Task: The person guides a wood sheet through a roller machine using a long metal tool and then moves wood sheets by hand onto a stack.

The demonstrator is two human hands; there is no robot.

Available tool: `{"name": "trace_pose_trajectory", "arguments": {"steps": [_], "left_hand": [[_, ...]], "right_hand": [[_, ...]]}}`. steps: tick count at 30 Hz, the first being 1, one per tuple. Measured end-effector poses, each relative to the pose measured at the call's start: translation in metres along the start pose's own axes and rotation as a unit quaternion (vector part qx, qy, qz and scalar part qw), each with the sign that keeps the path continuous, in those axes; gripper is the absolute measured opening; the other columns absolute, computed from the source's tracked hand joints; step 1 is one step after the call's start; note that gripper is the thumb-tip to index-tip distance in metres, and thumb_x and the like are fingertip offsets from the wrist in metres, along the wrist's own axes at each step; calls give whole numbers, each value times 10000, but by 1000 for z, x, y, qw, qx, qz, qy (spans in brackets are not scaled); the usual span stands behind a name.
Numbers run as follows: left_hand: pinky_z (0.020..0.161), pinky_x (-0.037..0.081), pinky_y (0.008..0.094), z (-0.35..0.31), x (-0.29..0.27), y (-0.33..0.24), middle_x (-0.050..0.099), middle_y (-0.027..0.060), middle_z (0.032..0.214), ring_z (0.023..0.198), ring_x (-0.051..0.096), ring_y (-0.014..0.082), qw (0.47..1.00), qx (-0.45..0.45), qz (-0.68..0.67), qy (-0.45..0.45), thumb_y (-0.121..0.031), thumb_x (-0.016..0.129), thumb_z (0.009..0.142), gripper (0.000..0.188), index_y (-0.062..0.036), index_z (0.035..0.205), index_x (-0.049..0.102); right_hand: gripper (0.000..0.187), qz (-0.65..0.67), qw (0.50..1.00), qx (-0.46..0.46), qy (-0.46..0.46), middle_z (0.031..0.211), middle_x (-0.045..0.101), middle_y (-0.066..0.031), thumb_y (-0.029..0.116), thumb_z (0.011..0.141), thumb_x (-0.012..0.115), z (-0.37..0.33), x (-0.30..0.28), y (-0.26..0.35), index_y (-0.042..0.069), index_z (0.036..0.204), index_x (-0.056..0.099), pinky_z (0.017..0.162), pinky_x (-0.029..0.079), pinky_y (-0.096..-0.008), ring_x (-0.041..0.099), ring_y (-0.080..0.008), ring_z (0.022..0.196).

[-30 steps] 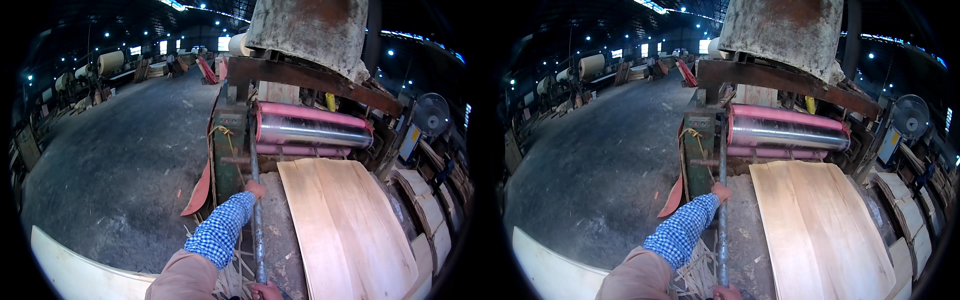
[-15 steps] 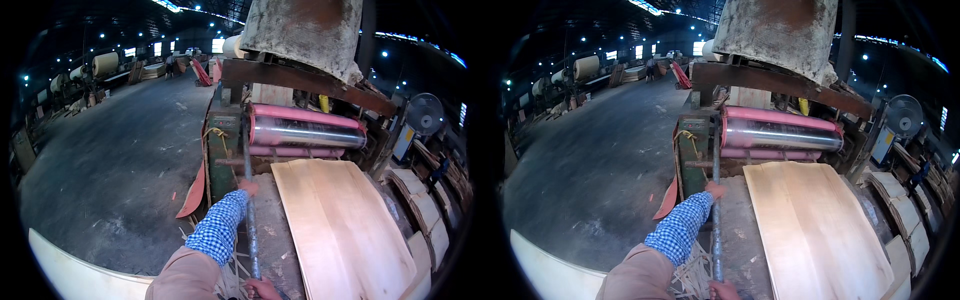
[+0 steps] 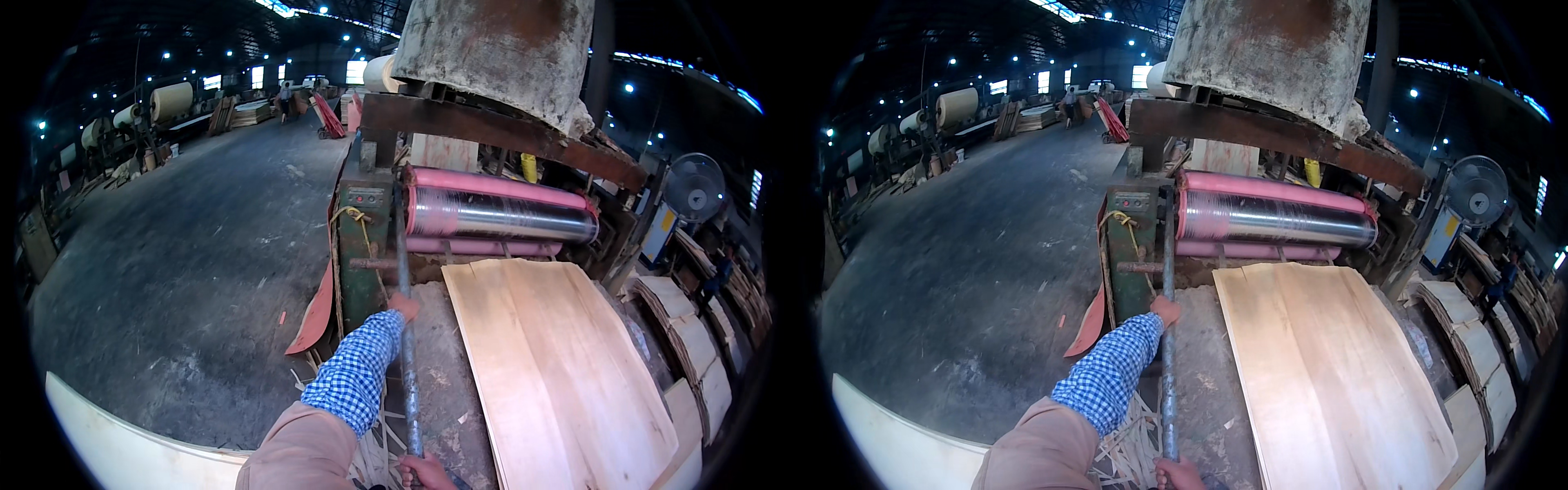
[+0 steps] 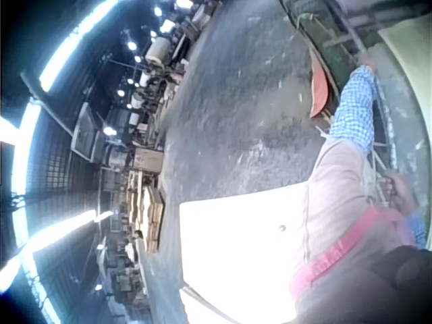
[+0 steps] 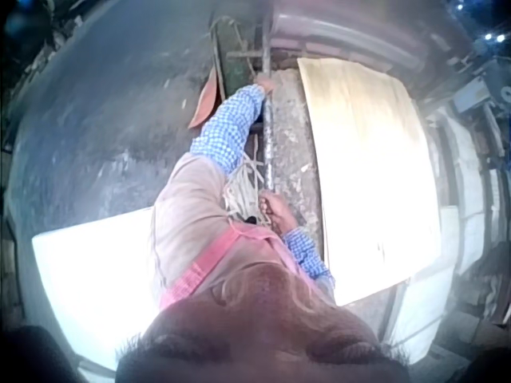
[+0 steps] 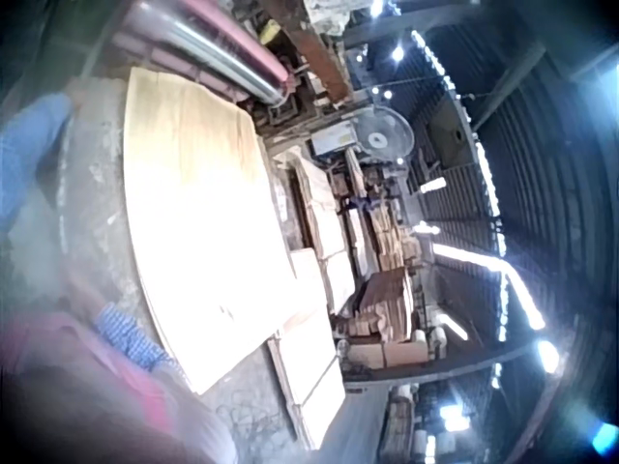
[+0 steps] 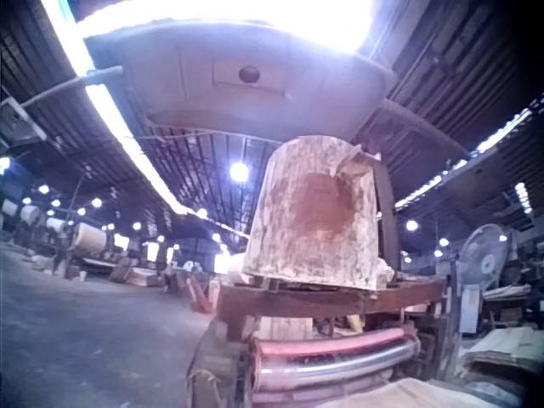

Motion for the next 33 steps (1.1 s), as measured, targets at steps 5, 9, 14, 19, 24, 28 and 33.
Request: {"name": "trace_pose_trajectory", "arguments": {"steps": [5,9,14,19,24,28,33], "left_hand": [[739,504,403,5,14,18,661,196,808,784,654,306,980,157,90,88,-135,573,711,253,61,863,626],[565,500,377,-42,52,29,621,175,656,589,630,255,984,79,-133,84,-103,572,709,182,74,721,612],[454,460,354,-103,60,15,553,134,552,495,573,217,932,-66,-350,67,-81,587,712,176,90,733,549],[436,453,349,-101,56,15,552,136,602,489,560,216,928,-69,-351,108,-89,598,740,204,70,815,496],[430,448,352,-101,59,12,531,99,620,487,534,204,857,-127,-462,186,-124,614,784,163,-4,790,504],[453,446,343,-104,56,-1,493,42,648,523,510,164,777,-202,-534,266,-174,629,817,170,-61,802,503],[475,452,351,-107,57,4,477,20,641,512,488,157,764,-187,-550,280,-208,631,832,189,-83,769,504]], "right_hand": [[227,-59,996,59,-33,527,439,49,183,889,517,-11,-36,-22,109,674,518,355,266,-175,379,-43,405],[193,-42,991,82,-100,525,452,45,170,874,547,-74,-41,4,94,696,536,355,304,-182,403,-55,404],[107,-141,974,29,-173,532,480,24,142,817,616,-112,-52,22,78,773,542,338,334,-216,423,-68,393],[128,-209,960,8,-186,546,501,6,143,789,643,-109,-59,24,65,849,561,333,323,-215,444,-73,394],[209,-375,888,-109,-243,621,584,-101,156,768,652,-105,-64,32,18,899,566,425,417,-314,558,-204,499],[302,-612,697,-147,-344,741,610,-236,175,762,645,-106,-76,34,-14,972,538,593,467,-448,601,-396,693],[409,-649,660,-135,-353,821,609,-280,232,770,646,-112,-80,26,-20,1061,510,631,468,-492,583,-456,731]]}}
Point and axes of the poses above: each hand's wrist, its own z-axis towards the middle knuckle, its own x-axis out of the palm, y = z × x, the point moved 4 cm from there along z, towards the middle knuckle
